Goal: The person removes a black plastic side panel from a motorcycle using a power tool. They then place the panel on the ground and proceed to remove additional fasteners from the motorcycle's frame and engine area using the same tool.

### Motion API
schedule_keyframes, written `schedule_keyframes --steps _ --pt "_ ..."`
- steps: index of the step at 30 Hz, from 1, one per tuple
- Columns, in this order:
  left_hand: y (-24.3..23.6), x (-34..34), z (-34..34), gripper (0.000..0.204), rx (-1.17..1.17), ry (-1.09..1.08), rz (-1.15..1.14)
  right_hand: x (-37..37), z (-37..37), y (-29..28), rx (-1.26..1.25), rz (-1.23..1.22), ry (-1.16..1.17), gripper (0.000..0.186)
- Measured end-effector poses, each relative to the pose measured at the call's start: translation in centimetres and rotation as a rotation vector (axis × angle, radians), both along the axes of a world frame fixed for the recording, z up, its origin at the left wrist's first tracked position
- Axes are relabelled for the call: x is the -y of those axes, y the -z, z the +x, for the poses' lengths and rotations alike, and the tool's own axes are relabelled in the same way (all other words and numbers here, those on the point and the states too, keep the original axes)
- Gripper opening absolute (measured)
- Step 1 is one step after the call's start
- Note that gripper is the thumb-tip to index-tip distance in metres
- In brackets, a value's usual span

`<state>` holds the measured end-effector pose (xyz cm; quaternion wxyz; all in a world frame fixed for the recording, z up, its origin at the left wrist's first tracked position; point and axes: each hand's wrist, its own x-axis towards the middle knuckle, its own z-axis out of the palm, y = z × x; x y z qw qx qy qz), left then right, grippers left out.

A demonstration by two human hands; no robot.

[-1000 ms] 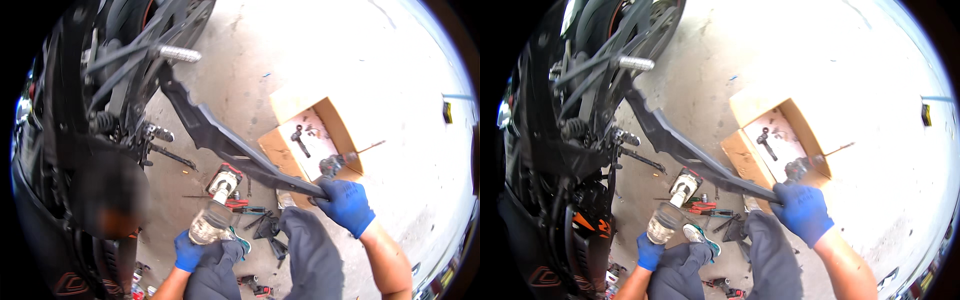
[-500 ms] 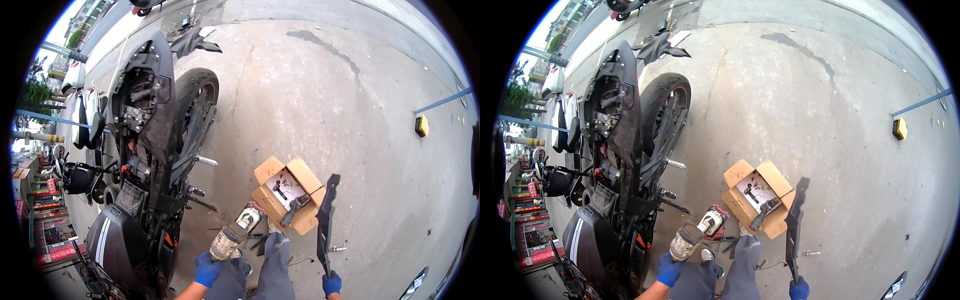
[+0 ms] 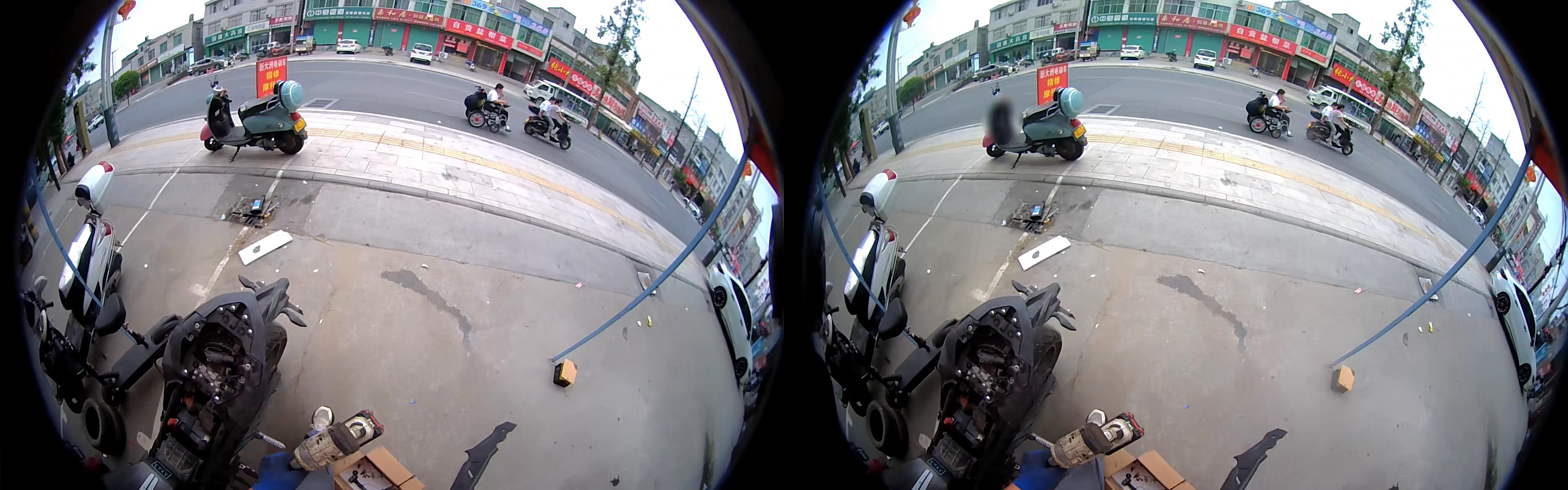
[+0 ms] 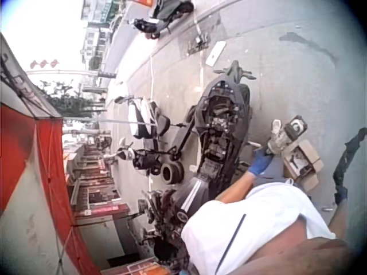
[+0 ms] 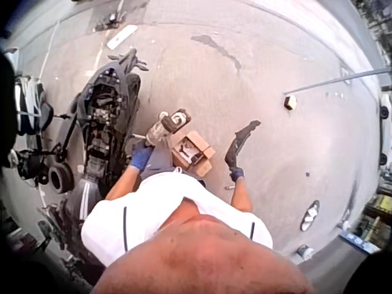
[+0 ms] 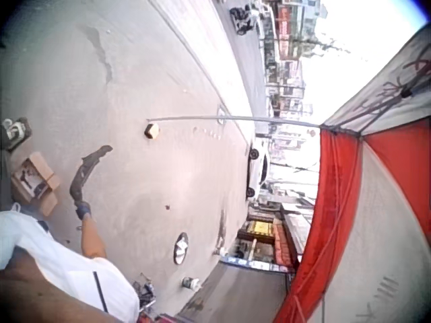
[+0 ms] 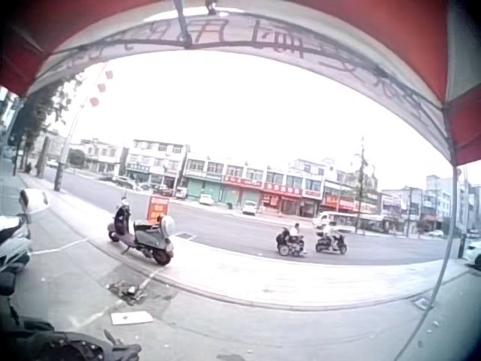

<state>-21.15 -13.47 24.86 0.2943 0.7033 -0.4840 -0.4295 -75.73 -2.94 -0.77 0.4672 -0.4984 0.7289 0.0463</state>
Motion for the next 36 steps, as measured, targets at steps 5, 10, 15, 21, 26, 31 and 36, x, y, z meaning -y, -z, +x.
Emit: schedule_keyframes --steps 5,10,15,21,26,31,36 --pt "0.8 12.9 3.6 0.037 0.261 0.272 0.159 19.5 8.4 -10.2 0.252 0.079 0.788 0.021" --pt "4.8 24.1 6.8 0.045 0.447 0.449 0.001 28.9 17.1 -11.7 0.235 -0.045 0.878 0.02" --pt "0.1 34.3 8.2 0.044 0.45 0.369 0.049 35.3 16.4 -13.6 0.057 0.031 0.865 0.019" --pt "-3.5 44.6 10.3 0.038 0.273 0.133 -0.077 38.0 8.0 -8.0 -0.001 -0.04 0.255 0.012" --pt "0.7 50.3 13.0 0.042 0.356 -0.175 0.018 64.2 9.6 -7.1 0.097 0.051 0.324 0.009" --pt "0.9 52.9 12.6 0.038 0.404 -0.554 -0.034 92.4 18.2 -8.6 0.132 -0.043 0.148 0.006" --pt "-0.5 54.2 12.5 0.033 0.534 -0.92 0.067 114.1 33.3 -11.5 0.184 -0.136 -0.098 0.004"
